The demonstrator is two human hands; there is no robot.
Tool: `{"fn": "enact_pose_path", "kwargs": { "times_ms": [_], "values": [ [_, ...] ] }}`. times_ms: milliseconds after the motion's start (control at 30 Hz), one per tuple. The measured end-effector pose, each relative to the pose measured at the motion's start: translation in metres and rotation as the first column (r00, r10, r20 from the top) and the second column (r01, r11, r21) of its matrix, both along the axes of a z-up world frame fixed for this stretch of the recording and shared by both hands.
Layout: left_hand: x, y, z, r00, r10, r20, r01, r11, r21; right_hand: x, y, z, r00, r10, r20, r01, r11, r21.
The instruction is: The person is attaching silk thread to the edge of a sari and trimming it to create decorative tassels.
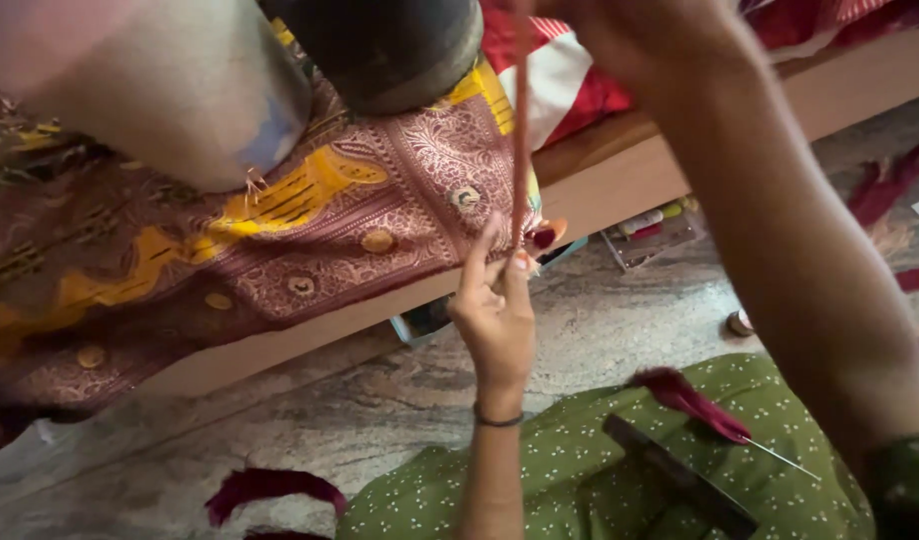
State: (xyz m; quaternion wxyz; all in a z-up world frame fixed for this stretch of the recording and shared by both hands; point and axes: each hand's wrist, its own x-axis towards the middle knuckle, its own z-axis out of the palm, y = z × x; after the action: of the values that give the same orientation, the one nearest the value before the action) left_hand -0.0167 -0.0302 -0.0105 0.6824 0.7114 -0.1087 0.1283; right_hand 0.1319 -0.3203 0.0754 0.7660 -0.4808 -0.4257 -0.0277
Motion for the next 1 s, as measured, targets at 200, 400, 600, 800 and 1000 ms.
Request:
{"fn": "enact_pose_path", "kwargs": {
  "times_ms": [200,400,600,800,1000],
  "values": [
    [-0.001,-0.012,-0.03,0.991,0.042,0.124,0.001,0.945,-0.328,-0.12,0.038,0.017,0.967,0.256,-0.013,-0.256,0.965,-0.057],
    [0.0,-0.006,-0.039,0.988,0.002,0.154,0.049,0.944,-0.325,-0.216,0.105,-0.019,0.933,0.36,0.009,-0.3,0.79,-0.535],
    [0.006,0.004,-0.046,0.983,-0.12,0.14,0.161,0.929,-0.335,-0.218,0.128,-0.062,0.964,0.141,-0.224,-0.258,0.7,-0.666],
    [0.0,-0.003,-0.015,0.972,-0.233,-0.026,0.182,0.819,-0.544,-0.196,0.135,-0.11,0.938,-0.04,-0.346,-0.236,0.657,-0.716],
    [0.003,0.0,-0.037,0.988,-0.144,-0.052,0.088,0.813,-0.576,-0.186,0.133,-0.152,0.89,-0.068,-0.45,-0.168,0.87,-0.463]
  ]
}}
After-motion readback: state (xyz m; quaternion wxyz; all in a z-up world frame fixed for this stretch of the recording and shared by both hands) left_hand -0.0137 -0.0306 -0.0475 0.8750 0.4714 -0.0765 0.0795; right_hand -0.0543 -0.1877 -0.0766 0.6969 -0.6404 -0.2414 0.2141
